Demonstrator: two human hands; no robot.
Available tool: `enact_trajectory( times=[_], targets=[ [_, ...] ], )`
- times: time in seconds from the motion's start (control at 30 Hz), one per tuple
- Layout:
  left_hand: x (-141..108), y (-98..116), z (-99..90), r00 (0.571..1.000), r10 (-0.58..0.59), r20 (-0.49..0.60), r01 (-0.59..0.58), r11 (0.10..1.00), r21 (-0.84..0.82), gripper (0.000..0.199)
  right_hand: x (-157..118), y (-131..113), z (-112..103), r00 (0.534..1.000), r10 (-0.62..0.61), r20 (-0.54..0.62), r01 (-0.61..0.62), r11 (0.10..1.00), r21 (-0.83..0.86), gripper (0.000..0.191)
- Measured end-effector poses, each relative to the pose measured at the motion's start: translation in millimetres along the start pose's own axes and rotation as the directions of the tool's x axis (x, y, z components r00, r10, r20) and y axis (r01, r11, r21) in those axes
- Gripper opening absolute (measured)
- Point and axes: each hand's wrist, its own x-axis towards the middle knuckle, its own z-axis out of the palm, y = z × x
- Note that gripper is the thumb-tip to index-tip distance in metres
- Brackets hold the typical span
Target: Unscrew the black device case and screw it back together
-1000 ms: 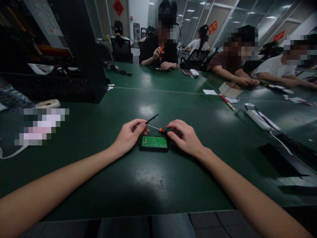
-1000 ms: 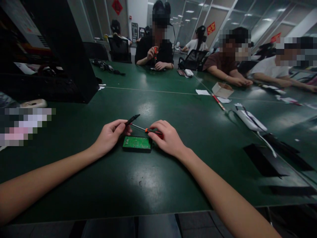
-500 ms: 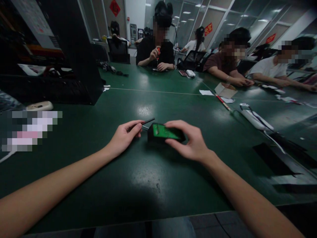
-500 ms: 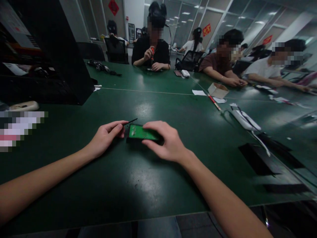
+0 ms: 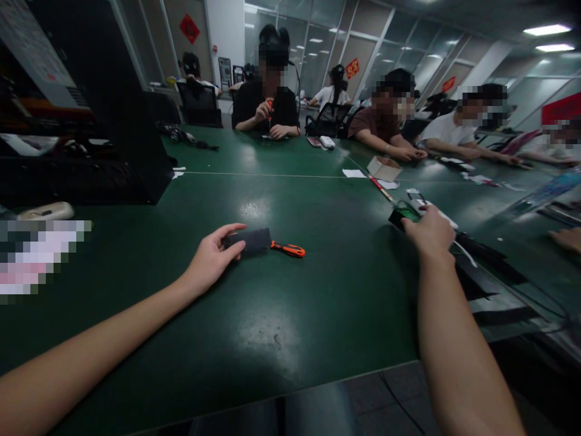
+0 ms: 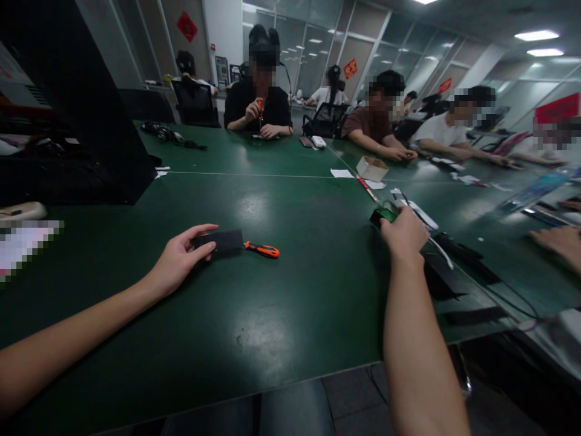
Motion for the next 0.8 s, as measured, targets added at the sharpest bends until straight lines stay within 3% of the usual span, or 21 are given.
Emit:
enact_trajectory(
  times=[0.13,0.2,0.23,0.3,0.37,0.43,0.5,0.57,0.63,0.8],
  targets=[
    [1.2,-1.1,0.5,0.999,-0.039,0.02,0.041,0.997,-0.069,0.05,0.1,0.7,2.8,0.999,0.034,0.015,-0.034,0.999,-0.023,0.032],
    [1.7,-1.6,0.8,0.998,-0.043,0.037,0.046,0.995,-0.087,0.049,-7.5,-20.9,1.6,0.997,-0.082,-0.003,0.082,0.996,0.024,0.032],
    [1.8,-1.7,0.9,0.998,-0.039,0.048,0.043,0.995,-0.089,0.049,-15.2,-37.4,0.2,0.979,-0.204,-0.028,0.205,0.975,0.084,0.034],
    [1.7,-1.7,0.9,0.996,-0.029,0.079,0.036,0.996,-0.085,0.047,-41.0,-78.8,-4.7,0.909,-0.412,-0.06,0.415,0.89,0.188,0.039],
    [1.3,-1.5,0.9,0.992,-0.019,0.126,0.028,0.998,-0.065,0.045,-79.5,-124.2,-12.8,0.743,-0.658,-0.124,0.652,0.671,0.353,0.041],
    [0.5,-1.5,1.0,0.985,-0.004,0.171,0.012,0.999,-0.049,0.042,-123.6,-164.1,-22.6,0.52,-0.845,-0.129,0.794,0.421,0.438,0.046],
    [-0.3,-1.8,1.5,0.978,0.019,0.21,-0.009,0.999,-0.048,0.04,-162.5,-192.0,-31.3,0.289,-0.951,-0.112,0.859,0.206,0.468,0.05],
    [-1.1,-2.4,2.2,0.972,0.038,0.233,-0.025,0.998,-0.061,0.038,-188.4,-206.4,-36.3,0.15,-0.985,-0.086,0.865,0.088,0.494,0.042],
    [-1.7,-2.6,2.8,0.968,0.04,0.248,-0.025,0.998,-0.064,0.037,-199.8,-210.4,-37.3,0.088,-0.994,-0.059,0.854,0.045,0.518,0.032],
    [-3.2,-1.0,2.5,0.957,0.014,0.289,0.01,0.997,-0.082,0.037,-201.8,-207.2,-37.2,0.048,-0.997,-0.065,0.845,0.006,0.534,0.033]
  ],
)
